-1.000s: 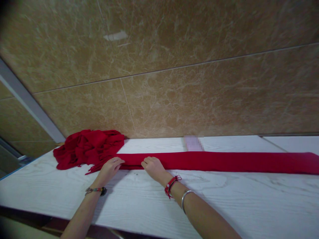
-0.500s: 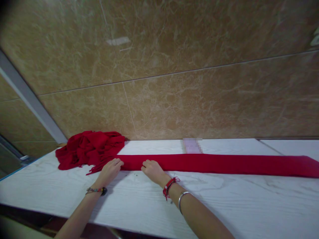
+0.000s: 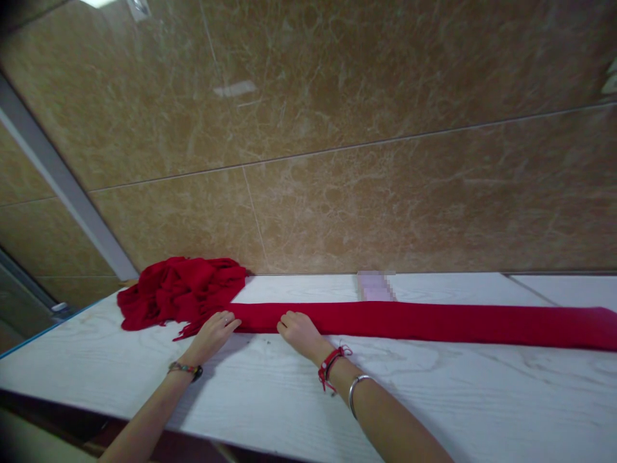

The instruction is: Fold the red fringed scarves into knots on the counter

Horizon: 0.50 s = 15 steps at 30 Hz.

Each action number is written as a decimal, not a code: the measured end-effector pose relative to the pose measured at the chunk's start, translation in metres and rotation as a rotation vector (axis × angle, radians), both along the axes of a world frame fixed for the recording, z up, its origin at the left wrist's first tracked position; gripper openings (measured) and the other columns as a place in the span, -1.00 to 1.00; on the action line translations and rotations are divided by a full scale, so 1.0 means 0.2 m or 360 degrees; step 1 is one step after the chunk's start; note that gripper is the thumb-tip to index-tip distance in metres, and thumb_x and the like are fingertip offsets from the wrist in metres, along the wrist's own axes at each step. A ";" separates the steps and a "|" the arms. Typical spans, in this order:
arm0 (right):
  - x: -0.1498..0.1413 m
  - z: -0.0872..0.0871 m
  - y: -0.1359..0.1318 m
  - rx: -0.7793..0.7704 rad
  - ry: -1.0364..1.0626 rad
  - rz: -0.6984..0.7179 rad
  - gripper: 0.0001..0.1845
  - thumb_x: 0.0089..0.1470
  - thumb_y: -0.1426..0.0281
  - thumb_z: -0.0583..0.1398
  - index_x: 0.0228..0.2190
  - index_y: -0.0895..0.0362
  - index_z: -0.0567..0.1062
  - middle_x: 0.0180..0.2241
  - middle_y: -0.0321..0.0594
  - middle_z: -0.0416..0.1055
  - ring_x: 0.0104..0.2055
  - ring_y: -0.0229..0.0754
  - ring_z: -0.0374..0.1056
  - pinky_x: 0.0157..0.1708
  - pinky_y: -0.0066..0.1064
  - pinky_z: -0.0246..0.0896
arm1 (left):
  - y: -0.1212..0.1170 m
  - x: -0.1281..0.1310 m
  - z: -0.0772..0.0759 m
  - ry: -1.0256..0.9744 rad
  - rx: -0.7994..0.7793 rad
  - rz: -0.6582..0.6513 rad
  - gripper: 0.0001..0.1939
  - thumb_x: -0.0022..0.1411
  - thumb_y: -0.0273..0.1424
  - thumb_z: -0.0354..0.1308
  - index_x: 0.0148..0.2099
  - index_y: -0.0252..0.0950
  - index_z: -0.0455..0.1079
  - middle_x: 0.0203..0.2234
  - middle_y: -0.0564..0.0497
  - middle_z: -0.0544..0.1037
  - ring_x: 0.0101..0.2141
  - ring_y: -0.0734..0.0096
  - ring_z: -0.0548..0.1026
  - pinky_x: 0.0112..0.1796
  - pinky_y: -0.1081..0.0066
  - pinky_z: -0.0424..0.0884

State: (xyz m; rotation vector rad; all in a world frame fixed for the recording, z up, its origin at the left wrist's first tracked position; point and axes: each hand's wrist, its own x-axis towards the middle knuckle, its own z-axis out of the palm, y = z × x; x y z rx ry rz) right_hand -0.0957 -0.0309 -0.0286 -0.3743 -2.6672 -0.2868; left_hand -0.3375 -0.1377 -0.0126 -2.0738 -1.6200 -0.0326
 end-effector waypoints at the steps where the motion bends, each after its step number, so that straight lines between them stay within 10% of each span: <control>1: 0.00 0.00 0.00 -0.0006 -0.0016 0.0016 -0.84 0.11 0.53 0.04 -0.40 0.22 0.42 -0.41 -0.17 0.35 -0.33 -0.23 0.21 -0.38 -0.42 0.07 | 0.00 0.00 0.00 -0.0018 -0.0028 -0.0011 -0.73 0.12 -0.64 -0.09 -0.20 -0.28 0.34 -0.32 -0.06 0.38 -0.23 0.33 0.33 -0.15 0.30 0.25; 15: 0.01 -0.02 0.00 -0.0235 0.0024 0.0095 -0.79 0.09 0.52 0.02 -0.32 0.20 0.45 -0.25 -0.17 0.40 -0.17 -0.22 0.24 -0.16 -0.38 0.10 | -0.01 -0.12 -0.07 -0.0671 -0.0060 0.0111 -0.51 -0.20 -0.76 -0.19 -0.24 -0.29 0.32 -0.31 0.00 0.38 -0.23 0.41 0.33 -0.16 0.36 0.30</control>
